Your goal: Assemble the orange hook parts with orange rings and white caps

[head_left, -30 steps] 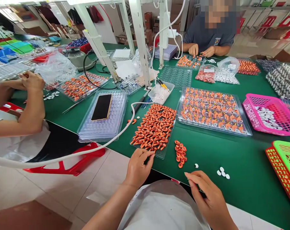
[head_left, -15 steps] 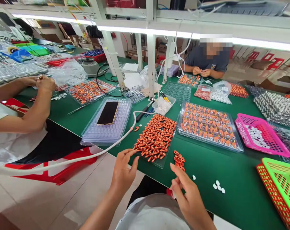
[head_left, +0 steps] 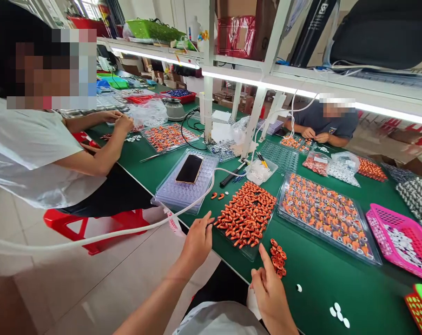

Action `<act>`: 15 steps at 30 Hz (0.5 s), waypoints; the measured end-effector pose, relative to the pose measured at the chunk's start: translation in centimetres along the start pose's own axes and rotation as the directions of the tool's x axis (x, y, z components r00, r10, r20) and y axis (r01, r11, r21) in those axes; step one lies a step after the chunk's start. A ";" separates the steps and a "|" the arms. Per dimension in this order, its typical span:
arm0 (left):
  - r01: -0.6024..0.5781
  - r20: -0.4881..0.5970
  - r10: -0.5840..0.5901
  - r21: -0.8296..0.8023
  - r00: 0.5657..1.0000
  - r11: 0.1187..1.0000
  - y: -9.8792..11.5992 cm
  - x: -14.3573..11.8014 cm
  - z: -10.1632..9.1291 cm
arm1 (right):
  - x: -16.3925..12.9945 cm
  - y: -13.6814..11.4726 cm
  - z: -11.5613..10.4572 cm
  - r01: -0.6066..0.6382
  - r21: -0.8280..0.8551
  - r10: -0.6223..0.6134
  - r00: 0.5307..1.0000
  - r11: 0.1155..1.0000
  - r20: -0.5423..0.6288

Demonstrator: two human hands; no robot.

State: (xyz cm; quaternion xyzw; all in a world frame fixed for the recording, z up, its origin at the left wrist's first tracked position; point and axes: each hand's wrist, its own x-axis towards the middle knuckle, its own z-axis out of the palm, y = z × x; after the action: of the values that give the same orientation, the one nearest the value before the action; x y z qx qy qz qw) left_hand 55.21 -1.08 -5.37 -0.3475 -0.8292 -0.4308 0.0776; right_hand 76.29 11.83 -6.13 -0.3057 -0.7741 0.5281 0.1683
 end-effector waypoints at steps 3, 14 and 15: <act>0.009 0.013 -0.009 -0.010 1.000 1.000 0.1 0.0 -0.1 | -0.1 -0.8 0.2 0.011 -0.055 -0.012 1.000 0.998 -0.015; 0.105 0.094 -0.102 -0.028 0.990 0.994 -1.4 -0.3 -0.8 | -0.2 -3.6 0.0 -0.002 -0.152 0.010 0.999 0.988 0.048; 0.111 0.099 -0.108 -0.020 0.989 0.994 -1.5 -0.4 -0.8 | -0.2 -3.5 0.0 -0.001 -0.156 0.010 0.998 0.988 0.055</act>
State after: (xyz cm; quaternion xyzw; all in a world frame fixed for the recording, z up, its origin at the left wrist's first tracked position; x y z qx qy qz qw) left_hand 54.40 -2.47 -5.99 -0.3231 -0.8443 -0.4274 0.0086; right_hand 75.37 10.84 -2.86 -0.3054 -0.8165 0.4748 0.1210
